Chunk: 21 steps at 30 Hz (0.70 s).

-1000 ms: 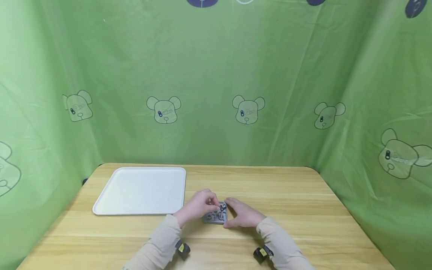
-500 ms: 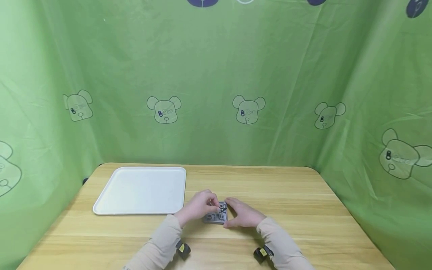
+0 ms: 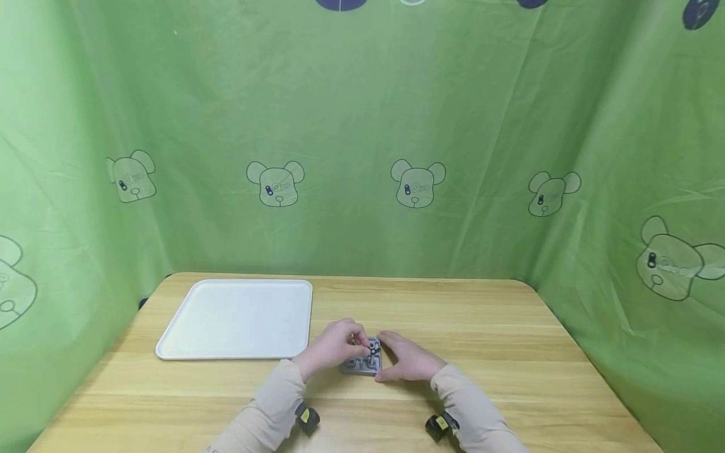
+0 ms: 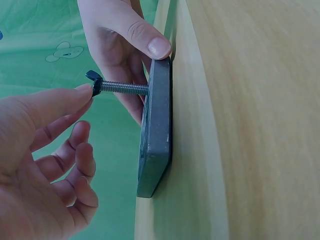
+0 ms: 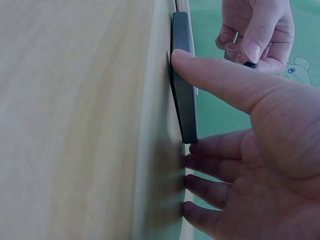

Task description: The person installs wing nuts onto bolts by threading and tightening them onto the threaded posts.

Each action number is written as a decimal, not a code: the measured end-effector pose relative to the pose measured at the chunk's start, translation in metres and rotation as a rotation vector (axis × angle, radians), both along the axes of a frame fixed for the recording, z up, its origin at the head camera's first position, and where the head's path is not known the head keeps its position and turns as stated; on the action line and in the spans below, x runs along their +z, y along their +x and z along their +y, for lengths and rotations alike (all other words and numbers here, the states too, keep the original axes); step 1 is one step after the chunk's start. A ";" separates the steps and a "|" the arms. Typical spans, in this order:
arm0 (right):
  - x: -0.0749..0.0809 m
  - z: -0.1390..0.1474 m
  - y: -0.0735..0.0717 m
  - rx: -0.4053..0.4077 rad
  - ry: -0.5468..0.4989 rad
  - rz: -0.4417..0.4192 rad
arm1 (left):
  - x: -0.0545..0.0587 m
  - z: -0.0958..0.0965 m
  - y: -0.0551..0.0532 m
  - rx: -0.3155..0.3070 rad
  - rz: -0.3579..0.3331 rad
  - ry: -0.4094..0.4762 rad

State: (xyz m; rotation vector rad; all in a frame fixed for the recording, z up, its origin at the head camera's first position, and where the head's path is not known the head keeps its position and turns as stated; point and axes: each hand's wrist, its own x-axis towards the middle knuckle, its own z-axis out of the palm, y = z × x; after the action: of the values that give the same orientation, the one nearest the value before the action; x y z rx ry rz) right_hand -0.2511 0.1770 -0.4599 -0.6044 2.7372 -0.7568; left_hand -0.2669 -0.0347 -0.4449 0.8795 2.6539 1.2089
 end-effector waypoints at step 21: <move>0.004 0.000 0.002 0.003 0.002 -0.001 | -0.002 0.004 0.002 -0.003 0.001 -0.051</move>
State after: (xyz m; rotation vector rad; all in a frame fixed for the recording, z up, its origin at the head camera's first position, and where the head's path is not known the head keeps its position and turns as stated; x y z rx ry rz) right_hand -0.2487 0.1766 -0.4563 -0.6080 2.7354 -0.7539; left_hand -0.2652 -0.0305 -0.4469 0.8758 2.6702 1.1357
